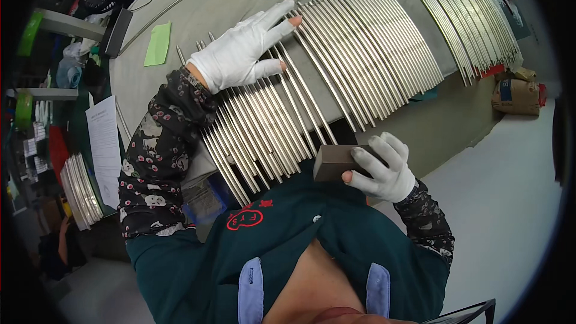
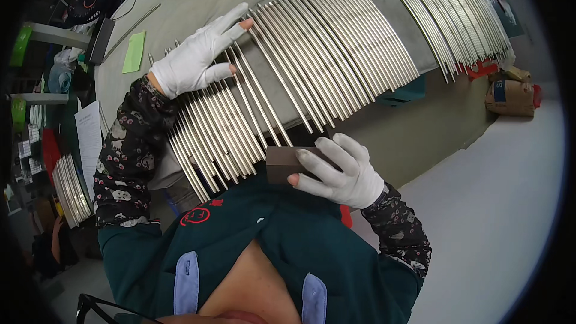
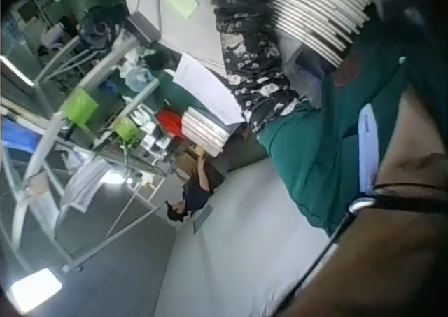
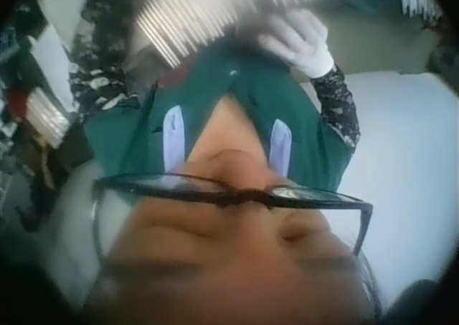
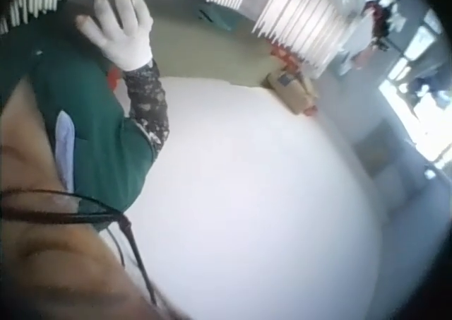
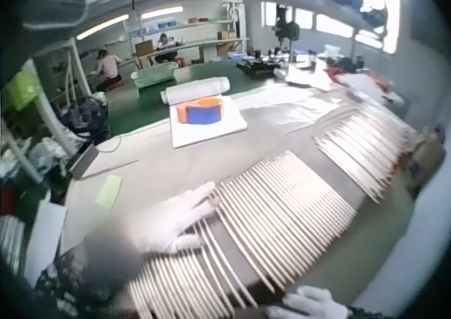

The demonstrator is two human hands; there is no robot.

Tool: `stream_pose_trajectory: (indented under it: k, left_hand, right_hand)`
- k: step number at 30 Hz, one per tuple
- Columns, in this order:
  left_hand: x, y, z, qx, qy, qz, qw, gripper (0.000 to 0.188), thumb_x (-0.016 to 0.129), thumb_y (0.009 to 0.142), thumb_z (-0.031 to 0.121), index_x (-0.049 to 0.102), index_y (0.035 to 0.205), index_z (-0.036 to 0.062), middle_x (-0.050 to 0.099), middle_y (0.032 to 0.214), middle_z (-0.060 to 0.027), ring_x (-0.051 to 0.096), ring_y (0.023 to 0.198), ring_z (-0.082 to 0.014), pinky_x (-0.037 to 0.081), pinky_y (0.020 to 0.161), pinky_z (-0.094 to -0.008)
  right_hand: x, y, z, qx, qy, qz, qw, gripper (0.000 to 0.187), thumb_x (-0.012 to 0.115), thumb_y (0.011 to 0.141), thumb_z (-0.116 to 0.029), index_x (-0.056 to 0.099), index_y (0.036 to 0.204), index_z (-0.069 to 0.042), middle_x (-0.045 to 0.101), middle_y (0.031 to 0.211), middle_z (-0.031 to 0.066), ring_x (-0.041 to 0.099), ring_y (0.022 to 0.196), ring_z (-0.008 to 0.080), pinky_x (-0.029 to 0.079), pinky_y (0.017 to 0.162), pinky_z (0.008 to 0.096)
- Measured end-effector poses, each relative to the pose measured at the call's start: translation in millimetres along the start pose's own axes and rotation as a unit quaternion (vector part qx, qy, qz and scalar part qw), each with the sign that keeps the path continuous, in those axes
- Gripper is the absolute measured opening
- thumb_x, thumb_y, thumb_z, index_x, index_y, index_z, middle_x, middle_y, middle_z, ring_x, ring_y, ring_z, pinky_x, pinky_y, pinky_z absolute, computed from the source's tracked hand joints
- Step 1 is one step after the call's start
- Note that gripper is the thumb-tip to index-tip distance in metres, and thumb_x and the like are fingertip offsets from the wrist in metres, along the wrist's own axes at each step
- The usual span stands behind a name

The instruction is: The worker is using a sanding block to polish or deburr the ends of several thin metal rods at a workbench.

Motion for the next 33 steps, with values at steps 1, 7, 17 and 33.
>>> stream_pose_trajectory:
  k: [1, 7, 17, 33]
  left_hand:
    - [-9.1, -5.5, 13.3, 0.045, 0.055, 0.019, 0.997, 0.076, 0.038, 0.095, 0.061, 0.024, 0.151, 0.0109, 0.022, 0.155, -0.0211, 0.028, 0.140, -0.0411, 0.025, 0.115, -0.0477]
    - [5.3, -63.4, 39.1, 0.042, 0.158, -0.081, 0.983, 0.067, 0.039, 0.092, 0.054, 0.040, 0.142, 0.0107, 0.033, 0.150, -0.0199, 0.033, 0.137, -0.0408, 0.022, 0.112, -0.0569]
    - [15.8, 0.7, 48.4, 0.023, 0.154, -0.013, 0.988, 0.063, 0.052, 0.087, 0.047, 0.045, 0.140, 0.0133, 0.033, 0.151, -0.0175, 0.032, 0.138, -0.0375, 0.027, 0.110, -0.0552]
    - [24.0, -35.8, 50.2, 0.032, 0.072, -0.043, 0.996, 0.087, 0.024, 0.089, 0.075, 0.023, 0.152, 0.0148, 0.021, 0.155, -0.0225, 0.021, 0.143, -0.0422, 0.013, 0.116, -0.0557]
  right_hand:
    - [-0.2, -0.4, -1.9, -0.008, -0.008, -0.011, 1.000, 0.031, 0.072, 0.081, -0.027, 0.056, 0.107, -0.024, 0.057, 0.106, 0.0042, 0.055, 0.091, 0.0252, 0.049, 0.065, 0.0354]
    - [-4.5, -5.4, 9.7, 0.055, -0.031, 0.003, 0.998, 0.027, 0.071, 0.081, -0.019, 0.056, 0.103, -0.017, 0.056, 0.103, 0.0104, 0.055, 0.091, 0.0311, 0.051, 0.063, 0.0395]
    - [-13.5, -14.2, -1.1, 0.065, -0.021, -0.009, 0.998, 0.043, 0.071, 0.072, -0.009, 0.054, 0.111, -0.016, 0.054, 0.111, 0.0131, 0.057, 0.092, 0.0317, 0.053, 0.068, 0.0416]
    - [28.3, -0.6, -20.0, -0.086, 0.034, -0.111, 0.990, 0.039, 0.063, 0.085, -0.023, 0.052, 0.121, -0.030, 0.053, 0.119, 0.0013, 0.054, 0.107, 0.0227, 0.050, 0.083, 0.0380]
Point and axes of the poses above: each hand's wrist, its own y-axis towards the middle knuckle, its own x-axis out of the palm, z = x × y, the point moved 8 cm from there along y, towards the middle knuckle
